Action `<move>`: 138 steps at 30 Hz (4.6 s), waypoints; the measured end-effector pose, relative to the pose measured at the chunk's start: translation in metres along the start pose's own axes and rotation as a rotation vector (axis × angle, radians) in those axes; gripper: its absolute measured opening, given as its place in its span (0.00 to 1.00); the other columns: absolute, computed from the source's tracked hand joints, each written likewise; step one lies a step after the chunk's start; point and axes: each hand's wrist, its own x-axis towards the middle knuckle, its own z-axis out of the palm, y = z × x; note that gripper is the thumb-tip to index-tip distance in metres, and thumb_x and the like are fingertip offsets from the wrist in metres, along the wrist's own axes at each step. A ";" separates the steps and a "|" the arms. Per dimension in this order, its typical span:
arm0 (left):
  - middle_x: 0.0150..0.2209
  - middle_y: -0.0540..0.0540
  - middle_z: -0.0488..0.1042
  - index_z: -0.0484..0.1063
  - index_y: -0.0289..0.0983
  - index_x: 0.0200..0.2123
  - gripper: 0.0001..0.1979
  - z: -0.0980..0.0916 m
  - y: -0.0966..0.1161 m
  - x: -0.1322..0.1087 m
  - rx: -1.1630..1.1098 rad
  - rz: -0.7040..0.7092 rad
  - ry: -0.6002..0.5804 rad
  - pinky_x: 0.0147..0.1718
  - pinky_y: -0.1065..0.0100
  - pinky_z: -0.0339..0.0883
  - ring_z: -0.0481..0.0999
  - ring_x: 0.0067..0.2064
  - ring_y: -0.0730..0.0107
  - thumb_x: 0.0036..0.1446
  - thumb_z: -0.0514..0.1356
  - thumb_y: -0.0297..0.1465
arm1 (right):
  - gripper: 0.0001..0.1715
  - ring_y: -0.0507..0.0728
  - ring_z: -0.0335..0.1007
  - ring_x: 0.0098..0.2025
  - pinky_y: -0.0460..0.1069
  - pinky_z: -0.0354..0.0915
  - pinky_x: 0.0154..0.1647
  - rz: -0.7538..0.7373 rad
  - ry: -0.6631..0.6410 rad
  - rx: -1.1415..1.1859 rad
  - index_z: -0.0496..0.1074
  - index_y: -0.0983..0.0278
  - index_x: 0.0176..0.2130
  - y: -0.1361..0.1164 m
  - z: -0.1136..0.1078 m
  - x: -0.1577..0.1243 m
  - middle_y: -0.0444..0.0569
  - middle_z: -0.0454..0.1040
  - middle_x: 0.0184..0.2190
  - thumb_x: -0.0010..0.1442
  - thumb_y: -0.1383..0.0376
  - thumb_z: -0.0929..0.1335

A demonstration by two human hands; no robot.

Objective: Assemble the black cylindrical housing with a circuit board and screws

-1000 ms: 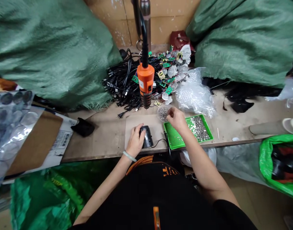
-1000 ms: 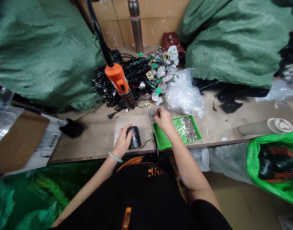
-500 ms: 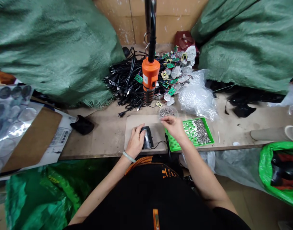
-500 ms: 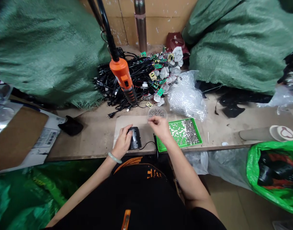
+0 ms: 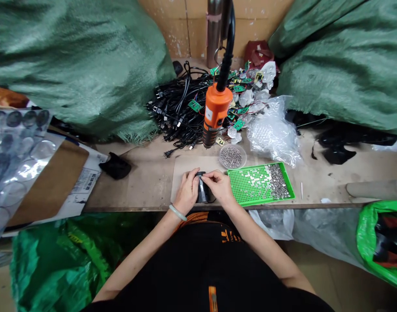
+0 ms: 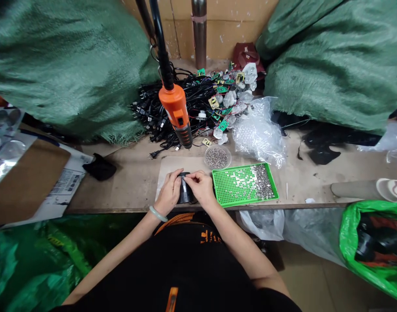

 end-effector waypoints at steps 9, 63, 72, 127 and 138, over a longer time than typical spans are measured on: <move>0.56 0.36 0.70 0.67 0.40 0.65 0.23 0.002 -0.004 0.000 -0.004 0.019 0.011 0.62 0.53 0.68 0.74 0.58 0.58 0.75 0.45 0.40 | 0.10 0.56 0.73 0.34 0.51 0.70 0.38 -0.128 0.057 -0.033 0.82 0.61 0.33 -0.002 0.001 -0.009 0.47 0.77 0.30 0.58 0.57 0.75; 0.55 0.39 0.72 0.69 0.43 0.62 0.19 -0.001 0.001 0.008 0.099 0.017 -0.044 0.60 0.55 0.68 0.75 0.58 0.56 0.73 0.51 0.39 | 0.13 0.65 0.76 0.42 0.55 0.67 0.44 -0.076 -0.038 -1.288 0.82 0.69 0.39 -0.033 -0.090 0.079 0.64 0.81 0.41 0.63 0.71 0.66; 0.55 0.39 0.72 0.69 0.42 0.62 0.19 -0.002 0.001 0.008 0.098 0.015 -0.056 0.61 0.55 0.68 0.75 0.58 0.56 0.73 0.51 0.38 | 0.14 0.67 0.73 0.48 0.57 0.65 0.52 -0.140 -0.085 -1.270 0.82 0.71 0.42 -0.031 -0.087 0.074 0.64 0.79 0.45 0.65 0.70 0.66; 0.49 0.40 0.78 0.77 0.39 0.52 0.19 -0.013 -0.010 0.029 0.019 -0.024 -0.122 0.55 0.54 0.72 0.78 0.51 0.55 0.64 0.63 0.44 | 0.13 0.66 0.74 0.45 0.56 0.66 0.48 -0.089 -0.056 -1.285 0.83 0.70 0.41 -0.043 -0.094 0.052 0.63 0.79 0.43 0.66 0.67 0.68; 0.66 0.28 0.65 0.54 0.34 0.71 0.44 0.007 -0.005 -0.007 -0.154 -0.167 -0.034 0.60 0.47 0.69 0.74 0.61 0.46 0.57 0.68 0.42 | 0.17 0.63 0.75 0.43 0.54 0.67 0.46 -0.121 -0.058 -1.340 0.82 0.73 0.42 -0.045 -0.092 0.068 0.64 0.79 0.41 0.67 0.71 0.64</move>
